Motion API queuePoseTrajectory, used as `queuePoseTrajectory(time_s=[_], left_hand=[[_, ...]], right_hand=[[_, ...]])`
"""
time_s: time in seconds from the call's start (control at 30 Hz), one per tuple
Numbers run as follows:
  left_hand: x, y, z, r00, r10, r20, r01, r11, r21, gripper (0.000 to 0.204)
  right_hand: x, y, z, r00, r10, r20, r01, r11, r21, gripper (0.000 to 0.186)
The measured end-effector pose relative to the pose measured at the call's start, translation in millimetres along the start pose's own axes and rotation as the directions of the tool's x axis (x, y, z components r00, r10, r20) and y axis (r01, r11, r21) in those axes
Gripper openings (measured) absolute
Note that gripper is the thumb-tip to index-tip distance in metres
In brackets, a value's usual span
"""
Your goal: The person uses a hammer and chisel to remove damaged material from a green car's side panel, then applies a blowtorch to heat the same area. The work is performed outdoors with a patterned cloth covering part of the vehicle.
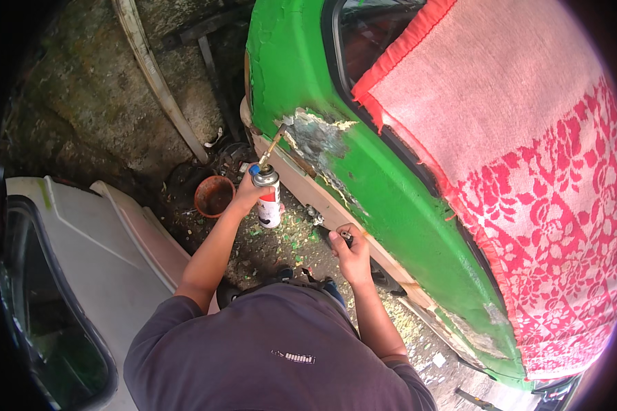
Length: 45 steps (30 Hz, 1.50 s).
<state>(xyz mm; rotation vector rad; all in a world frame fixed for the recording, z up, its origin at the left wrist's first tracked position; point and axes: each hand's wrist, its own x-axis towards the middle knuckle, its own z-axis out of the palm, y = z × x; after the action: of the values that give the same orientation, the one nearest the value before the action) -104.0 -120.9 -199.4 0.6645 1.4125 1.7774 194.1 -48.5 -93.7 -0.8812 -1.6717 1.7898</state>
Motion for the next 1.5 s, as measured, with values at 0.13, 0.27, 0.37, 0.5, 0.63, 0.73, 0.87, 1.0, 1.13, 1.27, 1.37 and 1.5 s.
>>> queuePoseTrajectory(time_s=[0.13, 0.27, 0.37, 0.5, 0.63, 0.73, 0.87, 1.0, 1.13, 1.27, 1.37, 1.5], left_hand=[[3, -1, -3, 1.0, -0.01, -0.015, 0.01, 0.998, 0.054, 0.072], [1, 6, 1, 1.0, -0.022, -0.012, 0.022, 0.999, 0.026, 0.073], [0, 8, 4, 1.0, -0.014, 0.013, 0.015, 1.0, -0.026, 0.072], [1, -1, 0, 1.0, -0.026, -0.012, 0.026, 0.998, 0.056, 0.071], [-3, 7, 4, 0.999, -0.038, -0.003, 0.038, 0.999, 0.004, 0.07], [-2, 6, 2, 0.999, -0.034, 0.012, 0.034, 0.999, 0.009, 0.07], [-1, 4, 0, 0.999, -0.023, 0.023, 0.022, 1.0, 0.013, 0.07], [-2, 2, 1, 0.999, -0.037, 0.009, 0.036, 0.999, 0.026, 0.07], [-3, 5, 3, 1.0, -0.031, -0.002, 0.031, 0.999, 0.034, 0.071], [-2, 4, 4, 1.0, -0.017, 0.023, 0.017, 1.0, 0.015, 0.072], [-5, 3, 5, 1.0, -0.028, 0.0, 0.028, 0.999, -0.027, 0.072], [-5, 6, 7, 1.0, -0.014, 0.0, 0.014, 1.0, -0.016, 0.073]], right_hand=[[0, -2, 1, 1.0, 0.001, 0.003, -0.001, 1.0, 0.006, 0.019], [0, 0, 0, 1.0, -0.01, 0.008, 0.01, 1.0, 0.012, 0.019], [1, 1, 0, 1.0, -0.01, -0.001, 0.01, 1.0, -0.01, 0.018], [1, -3, 2, 1.0, -0.009, 0.013, 0.009, 1.0, 0.0, 0.017], [0, -4, 1, 1.0, -0.007, 0.015, 0.007, 1.0, 0.006, 0.017], [0, -3, 1, 1.0, -0.008, 0.019, 0.008, 1.0, 0.002, 0.017], [1, -2, 1, 1.0, 0.0, 0.017, 0.0, 1.0, -0.008, 0.017], [0, -5, 1, 1.0, 0.004, 0.024, -0.004, 1.0, 0.005, 0.017], [0, -5, 0, 1.0, -0.011, 0.025, 0.01, 1.0, 0.025, 0.016], [0, -6, 1, 0.999, -0.026, 0.02, 0.026, 1.0, -0.009, 0.016], [0, -6, 0, 1.0, -0.016, 0.023, 0.016, 1.0, 0.014, 0.016], [-1, -6, -3, 1.0, -0.02, 0.011, 0.02, 0.999, 0.028, 0.016]])
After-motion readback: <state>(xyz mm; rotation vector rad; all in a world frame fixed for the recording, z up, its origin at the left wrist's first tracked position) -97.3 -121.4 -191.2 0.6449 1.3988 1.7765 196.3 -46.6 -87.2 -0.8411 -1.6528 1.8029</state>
